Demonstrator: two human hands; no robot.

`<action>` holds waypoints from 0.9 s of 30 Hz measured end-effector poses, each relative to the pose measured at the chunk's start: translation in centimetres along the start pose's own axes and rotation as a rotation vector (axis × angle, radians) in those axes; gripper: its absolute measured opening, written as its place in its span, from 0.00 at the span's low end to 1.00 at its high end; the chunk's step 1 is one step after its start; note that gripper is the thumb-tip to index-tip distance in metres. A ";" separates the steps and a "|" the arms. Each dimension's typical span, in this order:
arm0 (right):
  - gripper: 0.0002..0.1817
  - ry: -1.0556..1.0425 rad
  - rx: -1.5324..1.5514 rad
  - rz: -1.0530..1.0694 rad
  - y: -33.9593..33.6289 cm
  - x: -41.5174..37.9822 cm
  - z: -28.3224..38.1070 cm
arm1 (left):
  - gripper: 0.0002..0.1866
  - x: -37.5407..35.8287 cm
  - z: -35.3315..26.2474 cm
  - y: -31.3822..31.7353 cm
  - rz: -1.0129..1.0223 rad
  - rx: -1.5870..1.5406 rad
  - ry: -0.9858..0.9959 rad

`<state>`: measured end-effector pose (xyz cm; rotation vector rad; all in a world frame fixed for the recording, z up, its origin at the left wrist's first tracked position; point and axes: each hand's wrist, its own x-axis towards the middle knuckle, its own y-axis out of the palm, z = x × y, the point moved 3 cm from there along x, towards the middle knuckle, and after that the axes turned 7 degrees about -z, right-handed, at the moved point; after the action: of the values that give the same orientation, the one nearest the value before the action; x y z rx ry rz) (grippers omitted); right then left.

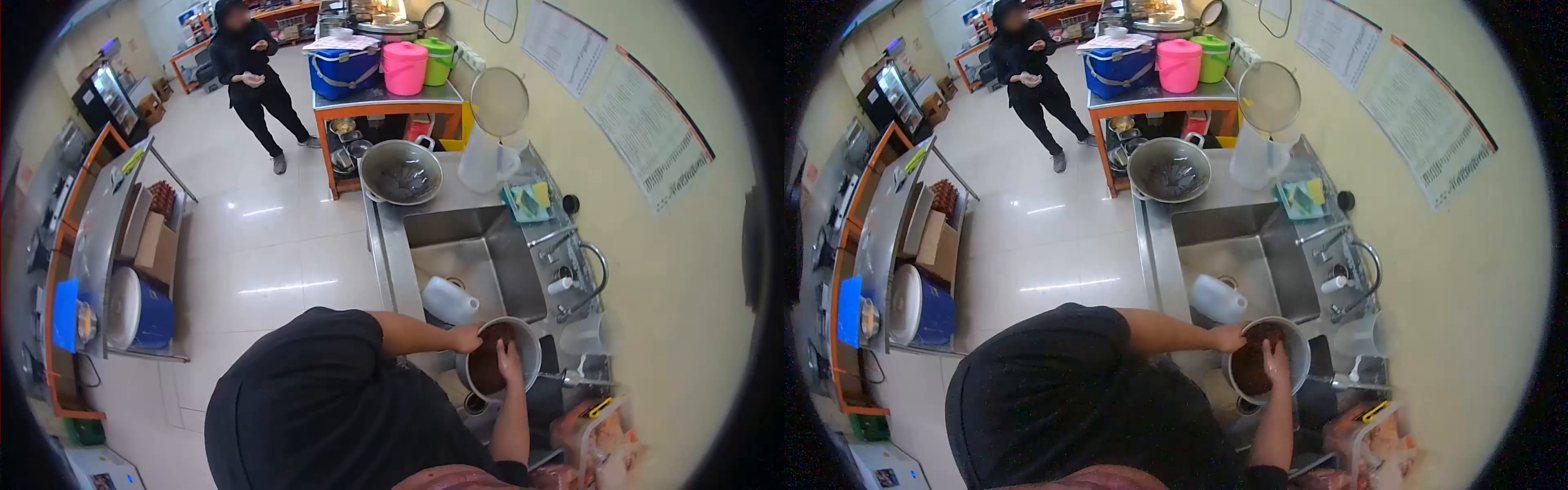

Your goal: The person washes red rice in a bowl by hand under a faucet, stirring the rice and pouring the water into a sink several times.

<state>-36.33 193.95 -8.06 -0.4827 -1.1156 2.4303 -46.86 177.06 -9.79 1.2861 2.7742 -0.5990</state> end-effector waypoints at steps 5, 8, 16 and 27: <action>0.25 0.016 -0.149 0.104 -3.6 -1.1 1.9 | 0.28 -1.5 -2.6 -1.8 0.047 0.071 -0.057; 0.20 -0.050 -0.031 -0.203 -4.0 0.0 3.6 | 0.28 -3.1 -5.7 -4.0 0.103 0.059 -0.125; 0.18 -0.711 -0.150 0.118 2.4 -3.1 6.4 | 0.29 -2.1 -3.4 -2.4 0.009 0.105 -0.098; 0.24 -0.126 -0.016 -0.081 -4.7 -1.4 1.8 | 0.28 -2.6 -4.2 -2.8 0.022 0.056 -0.071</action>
<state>-34.91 194.85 -3.16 -0.2871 -1.1828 2.4113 -46.65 175.01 -4.55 1.2770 2.7014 -0.7115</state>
